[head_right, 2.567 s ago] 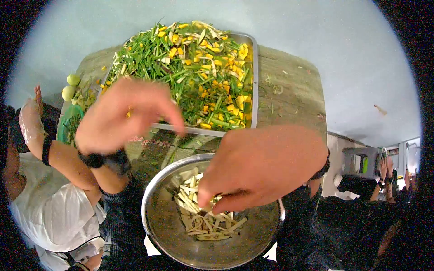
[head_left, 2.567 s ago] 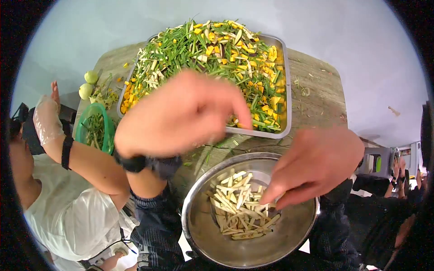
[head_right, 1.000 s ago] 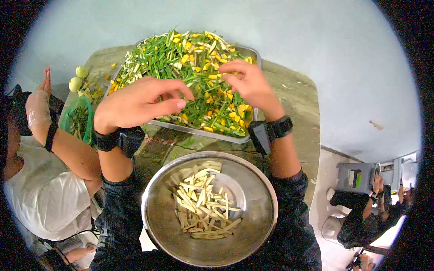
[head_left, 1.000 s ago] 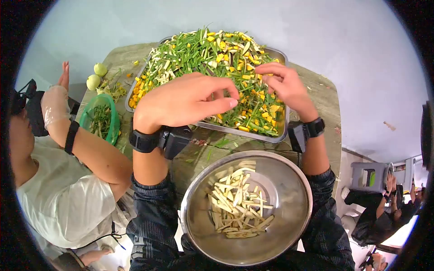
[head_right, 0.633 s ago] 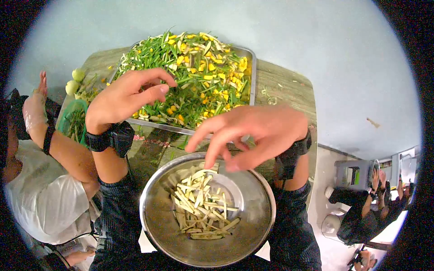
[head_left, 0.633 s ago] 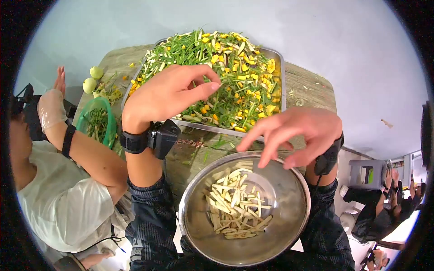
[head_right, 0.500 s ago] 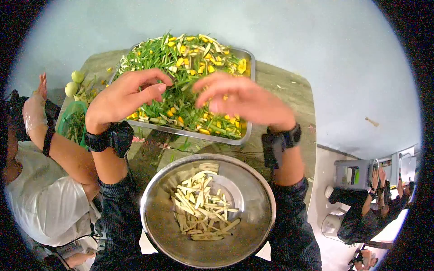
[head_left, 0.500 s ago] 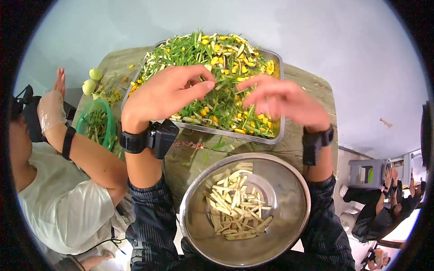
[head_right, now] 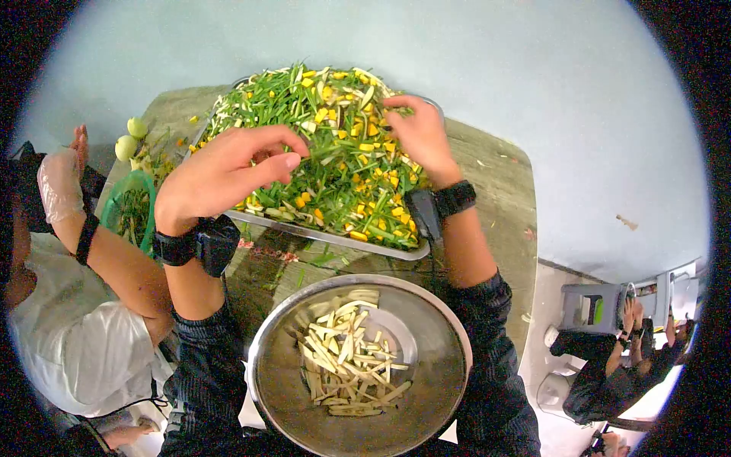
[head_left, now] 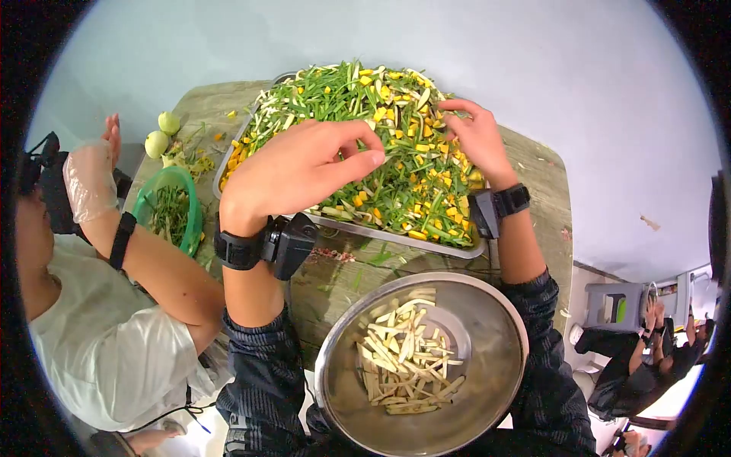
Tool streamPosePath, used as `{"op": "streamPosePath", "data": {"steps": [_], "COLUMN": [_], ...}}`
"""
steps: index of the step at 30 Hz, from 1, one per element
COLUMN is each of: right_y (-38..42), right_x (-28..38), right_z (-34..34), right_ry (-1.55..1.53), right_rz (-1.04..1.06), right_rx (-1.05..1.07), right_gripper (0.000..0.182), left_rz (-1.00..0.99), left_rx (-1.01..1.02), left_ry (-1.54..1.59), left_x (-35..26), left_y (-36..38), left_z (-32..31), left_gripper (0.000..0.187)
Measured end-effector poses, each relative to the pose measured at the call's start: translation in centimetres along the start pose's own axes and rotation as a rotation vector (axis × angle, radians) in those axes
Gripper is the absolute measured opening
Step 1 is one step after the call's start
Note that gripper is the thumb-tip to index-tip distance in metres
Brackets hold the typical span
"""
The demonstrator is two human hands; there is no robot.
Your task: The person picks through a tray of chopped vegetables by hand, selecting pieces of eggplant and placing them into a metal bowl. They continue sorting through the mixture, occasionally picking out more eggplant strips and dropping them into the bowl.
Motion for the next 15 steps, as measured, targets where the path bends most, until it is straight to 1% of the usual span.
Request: {"op": "streamPosePath", "data": {"steps": [3,6,8,10,12,13,15], "right_y": [1.6,4.1,6.5,10.0,12.6,13.0,15.1], "right_x": [1.7,4.1,6.5,8.6,10.5,10.9,11.7], "right_z": [1.9,4.2,5.0,5.5,5.1,5.0,3.4], "right_ry": [0.023,0.067,-0.015,-0.061,0.098,0.098,0.031], "right_rz": [-0.001,-0.038,0.075,0.147,0.494,0.492,0.492], "right_rx": [-0.018,0.013,0.2,0.432,0.893,0.894,1.265], "right_gripper": [0.025,0.023,0.022,0.02,0.019,0.019,0.022], "left_rz": [-0.004,-0.005,-0.008,-0.002,0.014,0.031,0.015], "left_rx": [-0.01,-0.024,-0.034,-0.047,-0.051,-0.051,-0.054], "left_ry": [-0.017,-0.019,-0.018,-0.054,-0.058,-0.064,-0.051], "left_x": [0.3,0.6,0.7,0.8,0.9,1.0,1.1], "left_y": [0.0,0.1,0.2,0.3,0.3,0.3,0.0], "left_z": [0.3,0.3,0.4,0.6,0.7,0.7,0.3], "left_gripper": [0.029,0.029,0.029,0.029,0.029,0.029,0.029]}}
Point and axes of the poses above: each hand's wrist, its own y-axis away from the middle knuckle, its own z-axis out of the back of the hand, x = y × z, the point moved 5 cm from there along -y, towards the middle knuckle, and after that the axes turned 7 degrees about -z, right-handed, at the moved point
